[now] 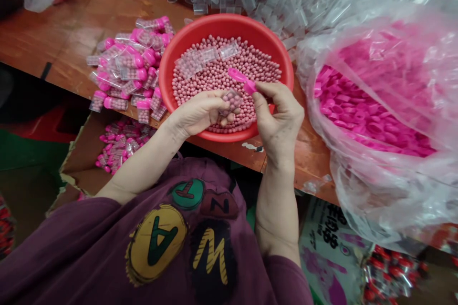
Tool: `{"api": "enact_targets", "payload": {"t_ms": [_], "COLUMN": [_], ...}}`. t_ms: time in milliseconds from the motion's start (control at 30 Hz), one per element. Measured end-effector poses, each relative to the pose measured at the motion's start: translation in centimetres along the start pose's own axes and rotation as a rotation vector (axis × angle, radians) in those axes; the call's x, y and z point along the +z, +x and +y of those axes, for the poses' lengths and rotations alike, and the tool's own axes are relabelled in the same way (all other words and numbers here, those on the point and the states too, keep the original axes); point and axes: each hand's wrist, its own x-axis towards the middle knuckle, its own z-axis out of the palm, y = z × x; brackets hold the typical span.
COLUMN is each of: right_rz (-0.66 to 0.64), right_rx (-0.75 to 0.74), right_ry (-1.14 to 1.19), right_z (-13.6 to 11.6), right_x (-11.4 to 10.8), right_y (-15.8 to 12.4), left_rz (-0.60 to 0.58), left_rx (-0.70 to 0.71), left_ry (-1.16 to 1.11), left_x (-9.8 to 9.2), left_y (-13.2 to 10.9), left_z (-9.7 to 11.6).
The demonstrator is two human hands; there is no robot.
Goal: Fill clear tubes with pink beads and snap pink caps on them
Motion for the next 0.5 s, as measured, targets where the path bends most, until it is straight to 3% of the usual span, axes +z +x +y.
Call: {"api": "enact_targets", "payload": {"t_ms": [167,500], "right_rz": [-0.008,-0.027], "right_rx": [0.130,0.035], "right_ry": [0.119,0.075], "right_z": [0.2,-0.2], "right_x": [2.1,1.8], "right_y": [-0.8,-0.9], "left_rz": [0.061,0.066], "left_rx": [0.031,0.117], "left_ry": [-0.001,0.057], "left_x": [0.0,-0.2], "left_y": [0.2,0.1], "left_z": [-0.4,-1.1]}}
